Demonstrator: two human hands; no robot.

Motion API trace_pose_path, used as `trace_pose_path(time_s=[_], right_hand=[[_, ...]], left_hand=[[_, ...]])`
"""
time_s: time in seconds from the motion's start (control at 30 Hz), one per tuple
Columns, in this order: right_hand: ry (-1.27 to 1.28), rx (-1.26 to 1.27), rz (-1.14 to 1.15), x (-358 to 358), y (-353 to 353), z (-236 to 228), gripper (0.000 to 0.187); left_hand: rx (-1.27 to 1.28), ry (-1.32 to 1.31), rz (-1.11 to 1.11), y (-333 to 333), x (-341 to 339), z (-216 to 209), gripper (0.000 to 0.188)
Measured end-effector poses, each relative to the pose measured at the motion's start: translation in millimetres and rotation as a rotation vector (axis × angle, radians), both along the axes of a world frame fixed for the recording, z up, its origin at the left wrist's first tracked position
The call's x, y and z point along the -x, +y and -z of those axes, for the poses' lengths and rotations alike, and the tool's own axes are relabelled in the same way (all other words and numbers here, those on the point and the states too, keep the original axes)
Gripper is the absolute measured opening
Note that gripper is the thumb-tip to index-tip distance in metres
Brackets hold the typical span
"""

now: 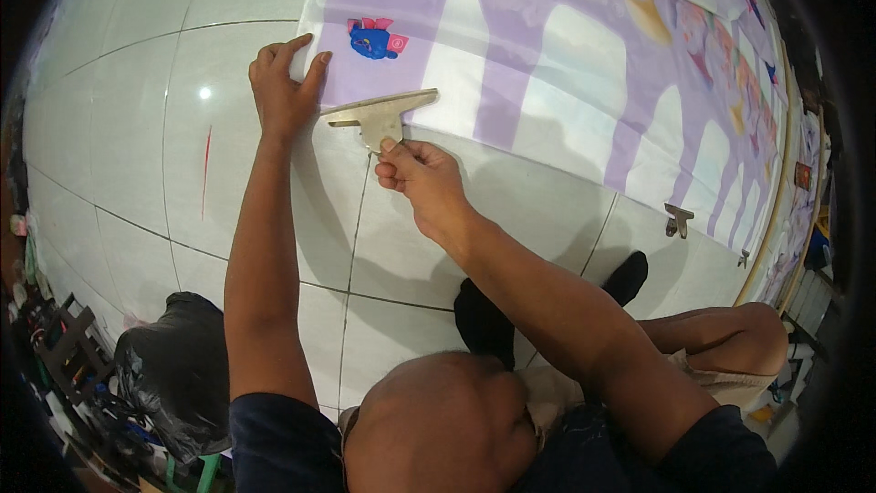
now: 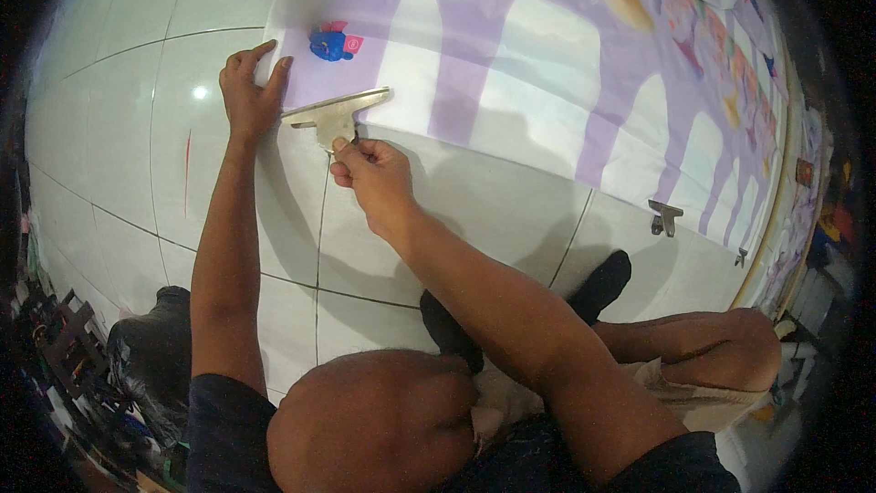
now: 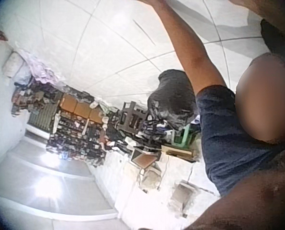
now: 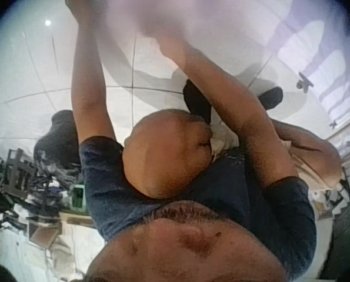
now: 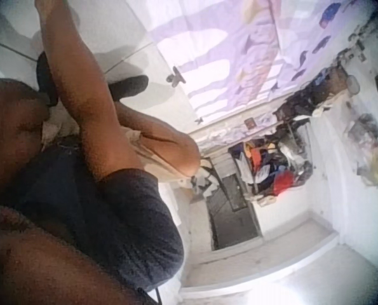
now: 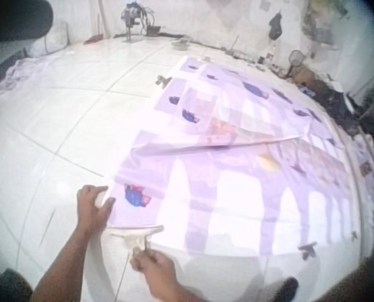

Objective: The person lays out printed fabric banners on the floor, smoothing the material and securing the edges using large metal clips.

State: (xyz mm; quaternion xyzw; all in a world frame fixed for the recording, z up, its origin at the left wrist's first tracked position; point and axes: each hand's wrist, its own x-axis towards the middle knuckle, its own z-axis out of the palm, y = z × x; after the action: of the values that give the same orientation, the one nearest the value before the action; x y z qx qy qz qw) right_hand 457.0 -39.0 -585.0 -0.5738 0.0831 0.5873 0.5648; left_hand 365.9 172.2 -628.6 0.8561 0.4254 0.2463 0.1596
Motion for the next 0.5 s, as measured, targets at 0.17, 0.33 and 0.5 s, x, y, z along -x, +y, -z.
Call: trace_pose_path(time_s=[0.17, 0.33, 0.5], right_hand=[[0.007, 0.029, 0.159, 9.4, 0.8, -4.9, 0.031], [0.031, 0.015, 0.201, 17.0, 19.2, -5.6, 0.032], [0.027, 0.037, 0.223, 23.1, 24.9, -4.3, 0.034]], left_hand=[[0.028, -0.012, -0.004, -1.7, -3.1, -1.1, 0.039], [-0.018, 0.004, 0.009, -1.4, -4.3, -2.9, 0.038], [0.003, 0.018, -0.005, -4.1, -5.1, -6.3, 0.038]])
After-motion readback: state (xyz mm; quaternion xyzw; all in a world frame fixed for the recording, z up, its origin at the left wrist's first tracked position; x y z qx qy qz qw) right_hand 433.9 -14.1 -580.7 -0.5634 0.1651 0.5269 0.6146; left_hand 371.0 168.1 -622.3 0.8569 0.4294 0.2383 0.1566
